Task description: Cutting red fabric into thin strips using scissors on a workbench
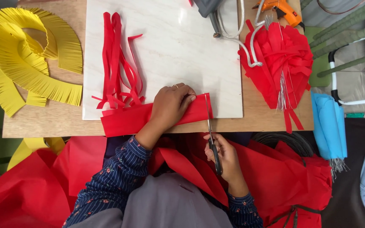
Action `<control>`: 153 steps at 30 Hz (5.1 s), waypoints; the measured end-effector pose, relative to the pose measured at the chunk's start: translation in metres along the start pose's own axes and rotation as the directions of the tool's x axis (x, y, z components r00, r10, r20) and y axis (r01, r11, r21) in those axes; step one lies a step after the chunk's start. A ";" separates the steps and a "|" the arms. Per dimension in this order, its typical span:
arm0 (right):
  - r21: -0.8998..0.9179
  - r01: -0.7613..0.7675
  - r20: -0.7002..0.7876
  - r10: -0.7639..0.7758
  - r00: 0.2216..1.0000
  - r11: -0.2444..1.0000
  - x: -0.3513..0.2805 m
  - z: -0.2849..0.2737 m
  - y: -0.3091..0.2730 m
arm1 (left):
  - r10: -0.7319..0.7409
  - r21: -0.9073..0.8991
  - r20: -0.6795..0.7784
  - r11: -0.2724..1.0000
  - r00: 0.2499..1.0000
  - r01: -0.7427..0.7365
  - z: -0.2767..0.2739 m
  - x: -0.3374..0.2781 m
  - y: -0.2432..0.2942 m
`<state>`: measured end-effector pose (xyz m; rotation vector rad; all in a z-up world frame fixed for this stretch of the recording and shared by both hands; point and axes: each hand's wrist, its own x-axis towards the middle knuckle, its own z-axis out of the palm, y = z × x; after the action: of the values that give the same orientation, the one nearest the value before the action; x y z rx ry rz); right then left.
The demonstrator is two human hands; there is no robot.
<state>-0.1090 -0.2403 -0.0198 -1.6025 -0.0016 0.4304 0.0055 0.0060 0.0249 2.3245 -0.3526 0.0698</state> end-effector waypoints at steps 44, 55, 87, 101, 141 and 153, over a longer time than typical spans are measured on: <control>-0.143 0.021 -0.037 -0.027 0.999 0.990 -0.003 -0.005 0.009 | 0.022 0.043 -0.084 0.999 0.996 -0.018 0.012 -0.001 -0.008; -0.167 0.021 -0.046 -0.029 0.999 0.986 -0.004 -0.003 -0.001 | 0.019 0.058 -0.099 0.998 0.995 -0.014 0.017 0.000 -0.012; -0.108 0.033 0.009 -0.032 0.999 0.994 0.004 0.007 -0.031 | 0.040 -0.080 -0.140 0.995 0.989 -0.052 0.017 -0.002 -0.012; -0.089 -0.007 -0.025 0.005 1.000 0.996 0.003 0.008 -0.022 | 0.017 -0.126 -0.145 0.991 0.989 -0.036 0.017 -0.002 -0.013; -0.102 0.017 0.000 -0.017 1.000 0.995 0.008 0.004 -0.028 | 0.039 -0.094 -0.117 0.994 0.992 -0.050 0.015 -0.002 -0.011; -0.095 0.002 -0.029 -0.005 1.000 0.995 0.014 0.011 -0.033 | 0.036 -0.103 -0.110 0.994 0.993 -0.047 0.013 -0.002 -0.012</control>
<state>-0.0905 -0.2235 0.0083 -1.7025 -0.0029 0.4088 0.0059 0.0049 0.0071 2.1989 -0.3416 0.1926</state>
